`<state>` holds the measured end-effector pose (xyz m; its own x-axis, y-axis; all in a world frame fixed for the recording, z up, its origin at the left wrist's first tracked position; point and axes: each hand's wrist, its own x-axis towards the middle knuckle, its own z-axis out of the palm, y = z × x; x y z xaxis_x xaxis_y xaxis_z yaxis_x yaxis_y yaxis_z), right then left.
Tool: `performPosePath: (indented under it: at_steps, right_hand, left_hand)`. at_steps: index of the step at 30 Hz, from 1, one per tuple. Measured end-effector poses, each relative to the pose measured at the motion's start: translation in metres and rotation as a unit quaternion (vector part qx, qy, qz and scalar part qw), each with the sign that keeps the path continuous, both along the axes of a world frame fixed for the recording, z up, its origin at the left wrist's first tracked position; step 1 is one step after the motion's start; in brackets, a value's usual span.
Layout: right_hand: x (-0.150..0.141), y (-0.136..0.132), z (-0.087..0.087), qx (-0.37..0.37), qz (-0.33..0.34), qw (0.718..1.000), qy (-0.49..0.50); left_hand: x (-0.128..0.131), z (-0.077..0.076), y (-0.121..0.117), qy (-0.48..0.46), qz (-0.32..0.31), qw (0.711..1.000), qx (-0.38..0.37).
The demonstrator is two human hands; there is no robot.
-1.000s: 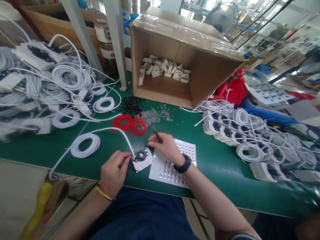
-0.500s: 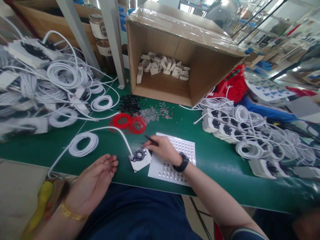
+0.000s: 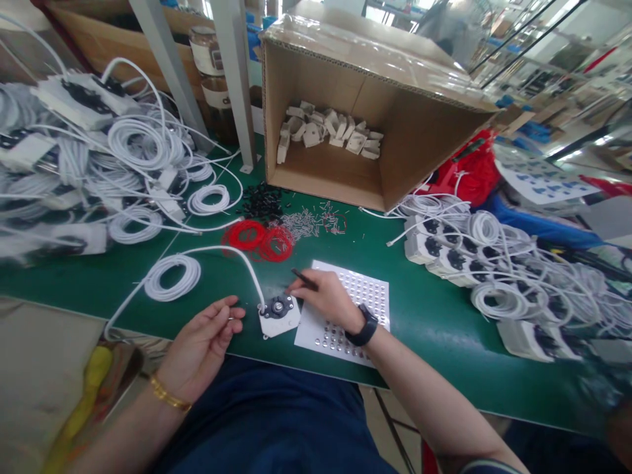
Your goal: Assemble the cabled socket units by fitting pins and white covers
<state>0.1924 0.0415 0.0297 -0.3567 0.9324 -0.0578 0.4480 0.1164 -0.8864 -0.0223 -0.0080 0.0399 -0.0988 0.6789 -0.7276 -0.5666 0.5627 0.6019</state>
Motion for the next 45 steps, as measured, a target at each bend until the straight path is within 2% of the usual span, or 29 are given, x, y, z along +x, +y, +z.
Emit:
performPosePath:
  at_steps: [3,6,8,10,13,16,19,21,23,25,26,29,30,32,35,37,39,45]
  right_hand:
    - [0.004,-0.006,-0.004,0.078,0.046,0.995,-0.033]
    - [0.009,-0.014,-0.011,0.192,0.091,0.975,-0.062]
    - [0.010,-0.018,-0.017,0.248,0.102,0.960,-0.076]
    - [0.009,-0.021,-0.019,0.274,0.100,0.952,-0.088]
    - [0.010,-0.024,-0.014,0.267,0.096,0.952,-0.114]
    - [0.015,-0.030,0.003,0.196,0.121,0.961,-0.151]
    - [0.018,-0.039,0.015,0.135,0.154,0.966,-0.160]
    - [0.014,-0.047,0.015,0.136,0.153,0.965,-0.167]
    - [0.006,-0.052,0.009,0.150,0.133,0.964,-0.177]
    - [-0.002,-0.056,0.002,0.158,0.108,0.965,-0.181]
    - [-0.005,-0.057,-0.001,0.159,0.098,0.965,-0.182]
    - [-0.010,-0.059,-0.004,0.153,0.078,0.967,-0.186]
    - [-0.011,-0.059,-0.004,0.151,0.075,0.968,-0.187]
    - [-0.011,-0.060,-0.001,0.148,0.072,0.968,-0.188]
    - [-0.011,-0.061,0.000,0.142,0.072,0.968,-0.193]
    - [-0.012,-0.062,0.000,0.141,0.072,0.968,-0.193]
    - [-0.012,-0.062,-0.001,0.142,0.070,0.969,-0.190]
    - [-0.012,-0.062,-0.001,0.142,0.066,0.969,-0.188]
  left_hand:
    - [-0.003,-0.002,-0.001,-0.018,-0.011,1.000,0.001]
    - [-0.005,-0.003,0.000,-0.041,-0.051,0.998,0.020]
    - [-0.007,-0.004,0.002,-0.021,-0.070,0.996,0.044]
    - [-0.010,-0.002,0.004,0.014,-0.074,0.995,0.072]
    - [-0.012,0.002,0.006,0.039,-0.072,0.992,0.096]
    - [-0.012,0.007,0.005,0.052,-0.080,0.991,0.095]
    - [-0.012,0.005,-0.001,0.098,-0.133,0.979,0.120]
    - [-0.010,0.001,-0.009,0.155,-0.163,0.961,0.163]
    - [-0.006,-0.005,-0.020,0.221,-0.167,0.940,0.199]
    - [-0.002,-0.011,-0.032,0.306,-0.146,0.912,0.232]
    - [0.000,-0.015,-0.037,0.357,-0.134,0.888,0.258]
    - [0.000,-0.029,-0.047,0.487,-0.135,0.779,0.372]
    - [-0.001,-0.034,-0.048,0.510,-0.147,0.743,0.408]
    - [-0.004,-0.041,-0.047,0.534,-0.174,0.689,0.459]
    - [-0.007,-0.044,-0.042,0.557,-0.205,0.630,0.500]
    - [-0.008,-0.041,-0.039,0.562,-0.226,0.610,0.511]
    - [-0.009,-0.036,-0.036,0.558,-0.247,0.613,0.502]
    - [-0.004,-0.029,-0.028,0.512,-0.278,0.676,0.451]
